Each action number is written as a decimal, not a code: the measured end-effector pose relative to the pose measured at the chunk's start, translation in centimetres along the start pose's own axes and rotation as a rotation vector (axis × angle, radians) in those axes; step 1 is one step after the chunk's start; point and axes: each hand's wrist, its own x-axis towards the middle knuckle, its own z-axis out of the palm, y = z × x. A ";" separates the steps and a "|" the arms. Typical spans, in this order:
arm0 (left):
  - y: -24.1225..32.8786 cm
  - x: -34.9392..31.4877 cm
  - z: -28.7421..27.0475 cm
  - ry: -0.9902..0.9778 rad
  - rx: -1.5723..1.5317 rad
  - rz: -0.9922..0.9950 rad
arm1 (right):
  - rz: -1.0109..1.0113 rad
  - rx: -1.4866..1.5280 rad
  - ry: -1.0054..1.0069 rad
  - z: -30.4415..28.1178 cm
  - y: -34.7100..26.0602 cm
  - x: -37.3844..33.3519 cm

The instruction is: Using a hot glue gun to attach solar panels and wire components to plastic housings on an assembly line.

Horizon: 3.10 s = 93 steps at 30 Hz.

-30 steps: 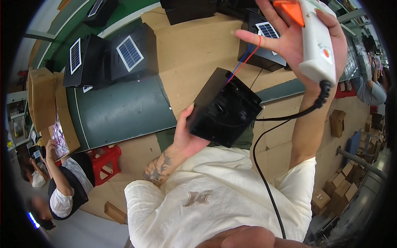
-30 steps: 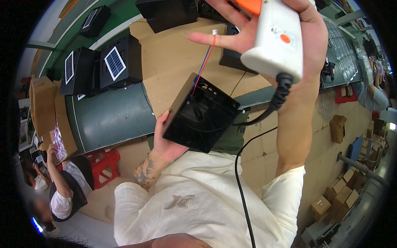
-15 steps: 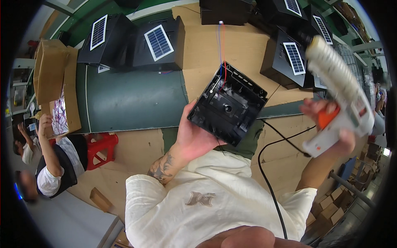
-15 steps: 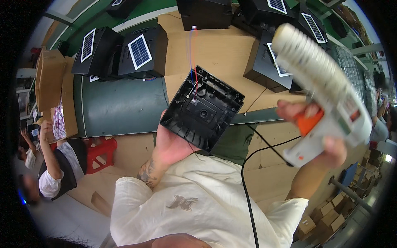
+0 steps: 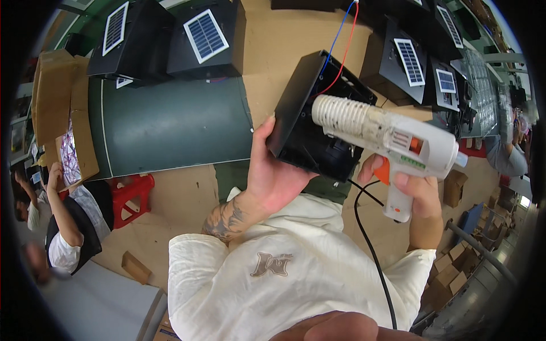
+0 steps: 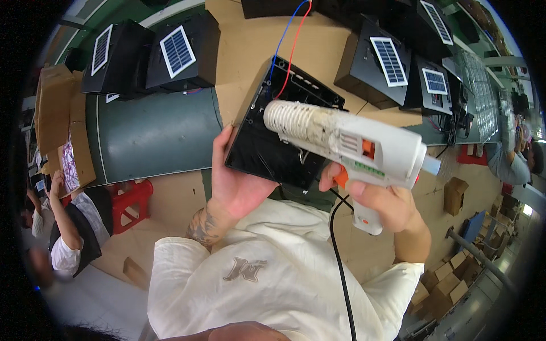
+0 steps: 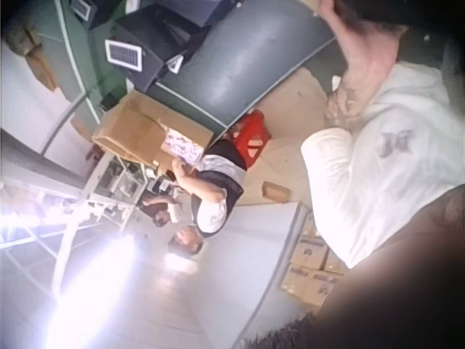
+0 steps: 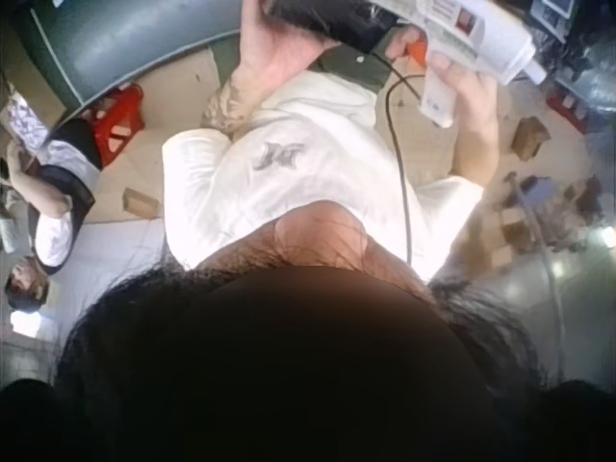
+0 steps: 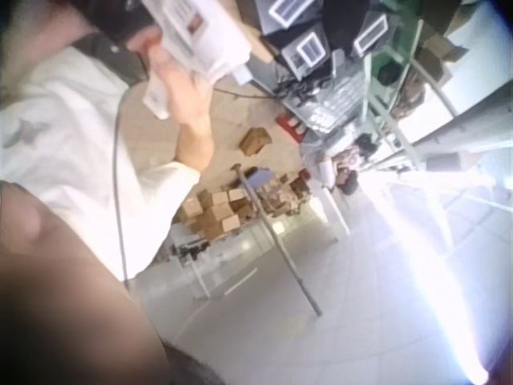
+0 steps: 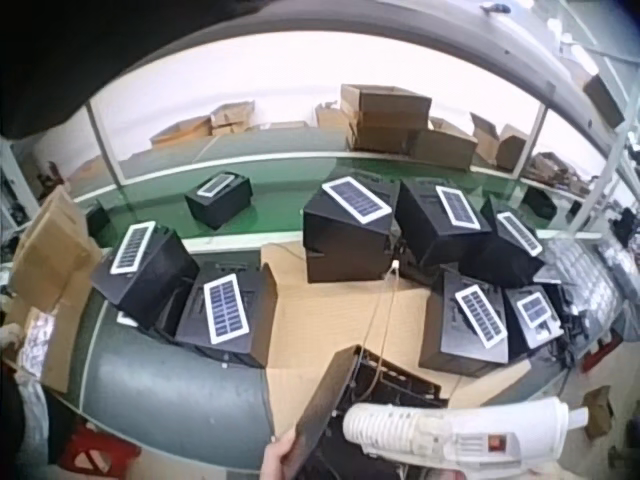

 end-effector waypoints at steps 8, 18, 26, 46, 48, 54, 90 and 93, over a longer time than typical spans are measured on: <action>0.1 -0.2 0.0 0.010 0.038 0.073 | -0.009 -0.073 -0.086 -0.4 0.2 -0.3; -0.4 -0.1 -0.4 0.093 -0.001 0.054 | -0.025 -0.143 -0.062 -0.1 1.1 -0.3; -0.4 -0.1 -1.0 0.048 0.051 0.078 | 0.108 -0.230 0.129 0.7 1.3 -0.5; -0.7 -0.2 -1.4 0.043 -0.006 0.067 | 0.024 -0.356 0.130 0.1 1.5 -0.9; -0.7 -0.2 -1.4 0.019 -0.010 0.064 | 0.053 -0.348 0.146 0.0 1.6 -1.0; -1.0 -0.1 -0.8 0.067 -0.032 0.054 | 0.093 -0.446 0.048 -0.9 1.5 -1.1; 17.9 -8.8 11.6 -0.275 0.554 0.800 | -0.415 1.130 -0.580 -9.6 16.5 -0.5; 20.1 -3.4 19.8 0.022 0.699 1.015 | -0.327 1.015 -0.507 -10.2 16.5 -0.4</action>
